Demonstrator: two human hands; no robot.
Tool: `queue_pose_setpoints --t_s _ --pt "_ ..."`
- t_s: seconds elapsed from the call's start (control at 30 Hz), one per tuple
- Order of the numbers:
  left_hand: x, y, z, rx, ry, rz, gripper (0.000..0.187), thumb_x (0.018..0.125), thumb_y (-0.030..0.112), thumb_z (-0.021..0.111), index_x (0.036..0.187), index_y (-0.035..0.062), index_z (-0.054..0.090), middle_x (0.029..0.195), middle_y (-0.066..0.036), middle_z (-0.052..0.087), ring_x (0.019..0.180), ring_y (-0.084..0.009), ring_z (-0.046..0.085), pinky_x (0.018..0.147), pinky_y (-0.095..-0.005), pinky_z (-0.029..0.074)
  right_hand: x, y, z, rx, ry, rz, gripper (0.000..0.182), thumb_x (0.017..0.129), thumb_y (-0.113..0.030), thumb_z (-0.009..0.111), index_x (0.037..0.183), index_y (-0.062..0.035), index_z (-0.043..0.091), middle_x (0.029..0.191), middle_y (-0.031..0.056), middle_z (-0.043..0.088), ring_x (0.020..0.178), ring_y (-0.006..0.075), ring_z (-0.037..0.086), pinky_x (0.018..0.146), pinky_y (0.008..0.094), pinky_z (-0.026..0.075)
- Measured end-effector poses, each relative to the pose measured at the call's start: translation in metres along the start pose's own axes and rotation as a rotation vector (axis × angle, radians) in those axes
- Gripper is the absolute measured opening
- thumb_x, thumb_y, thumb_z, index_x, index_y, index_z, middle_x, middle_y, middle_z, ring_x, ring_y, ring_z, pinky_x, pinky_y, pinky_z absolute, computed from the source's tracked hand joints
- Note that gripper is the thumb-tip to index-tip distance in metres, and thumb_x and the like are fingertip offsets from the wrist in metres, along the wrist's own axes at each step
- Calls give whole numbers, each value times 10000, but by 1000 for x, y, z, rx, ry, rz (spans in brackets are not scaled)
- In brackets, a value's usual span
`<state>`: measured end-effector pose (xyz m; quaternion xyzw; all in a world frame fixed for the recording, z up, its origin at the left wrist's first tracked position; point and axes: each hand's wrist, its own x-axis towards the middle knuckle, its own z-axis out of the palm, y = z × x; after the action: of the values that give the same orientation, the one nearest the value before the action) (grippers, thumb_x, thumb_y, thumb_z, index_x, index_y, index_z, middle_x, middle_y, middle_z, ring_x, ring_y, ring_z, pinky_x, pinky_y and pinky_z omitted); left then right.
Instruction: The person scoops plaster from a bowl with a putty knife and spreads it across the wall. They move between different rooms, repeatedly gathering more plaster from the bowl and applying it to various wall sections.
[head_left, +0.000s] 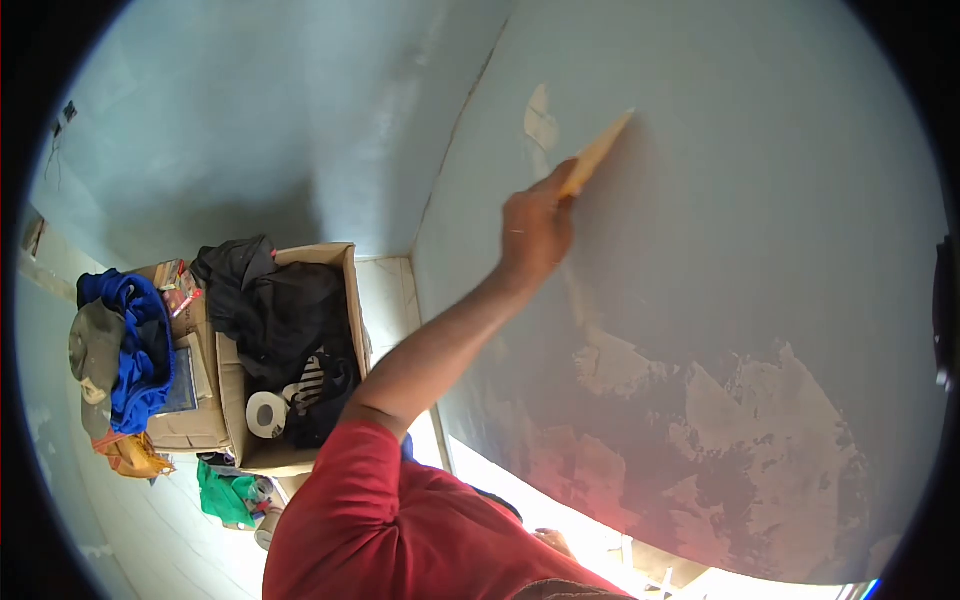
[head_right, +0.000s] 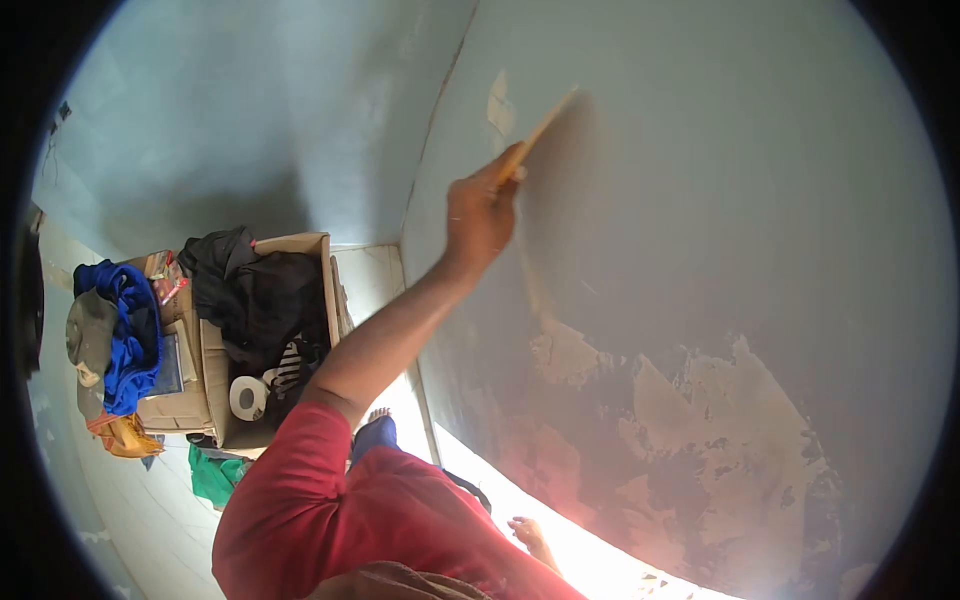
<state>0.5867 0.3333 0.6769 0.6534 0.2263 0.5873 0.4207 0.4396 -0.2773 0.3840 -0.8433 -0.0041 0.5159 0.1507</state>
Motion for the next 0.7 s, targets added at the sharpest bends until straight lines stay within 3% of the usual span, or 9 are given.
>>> queue_pose_setpoints --t_s 0.03,0.1,0.17,0.27,0.33,0.47,0.57,0.7 --pt "2 -6 -13 -61 -18 -37 234 908 149 545 1054 -14 629 745 -236 627 683 -397 623 597 -400 469 2 -10 -9 -6 6 -4 467 846 -219 636 1244 8 547 1092 169 647 884 232 650 776 353 509" --pt "47 -41 -23 106 -62 -351 260 870 150 584 1089 16 621 825 -225 648 771 -391 633 676 -428 496 6 -30 -18 245 181 96 457 860 -207 604 1262 -3 526 1120 150 632 942 223 620 816 372 487" --pt "87 -106 -10 244 52 -181 233 871 163 581 1064 44 635 854 -222 653 803 -387 635 706 -433 496 2 -30 -24 370 274 116 496 869 -191 580 1320 -19 464 1132 135 620 921 212 598 808 398 475" --pt "120 -153 7 289 -6 -102 229 869 170 569 1050 49 641 876 -217 657 825 -385 632 726 -444 490 2 -15 -26 310 291 82 486 863 -189 584 1307 -18 480 1128 139 617 924 206 600 807 389 479" --pt "123 -153 12 226 -179 -147 241 869 181 565 1057 53 644 870 -209 660 837 -377 631 737 -441 483 -4 -3 -21 313 295 105 478 860 -176 587 1300 -19 488 1109 133 620 915 203 606 804 382 485" --pt "95 -135 6 106 -198 -167 241 877 188 552 1051 49 646 861 -198 663 819 -367 636 725 -426 484 -14 33 6 356 261 200 467 860 -168 598 1291 -18 498 1102 134 625 932 213 616 797 377 503" --pt "66 -109 1 64 -176 -141 233 884 189 556 1042 44 645 840 -195 660 791 -358 637 702 -415 480 -26 47 15 358 210 277 472 839 -157 634 1275 -14 520 1096 161 640 867 194 628 723 326 502" --pt "31 -67 -8 82 -169 -70 220 894 194 562 1030 42 646 781 -188 651 731 -343 638 658 -409 477 -24 45 6 323 205 260 472 840 -161 635 1271 -6 522 1100 164 638 864 198 629 748 331 503"
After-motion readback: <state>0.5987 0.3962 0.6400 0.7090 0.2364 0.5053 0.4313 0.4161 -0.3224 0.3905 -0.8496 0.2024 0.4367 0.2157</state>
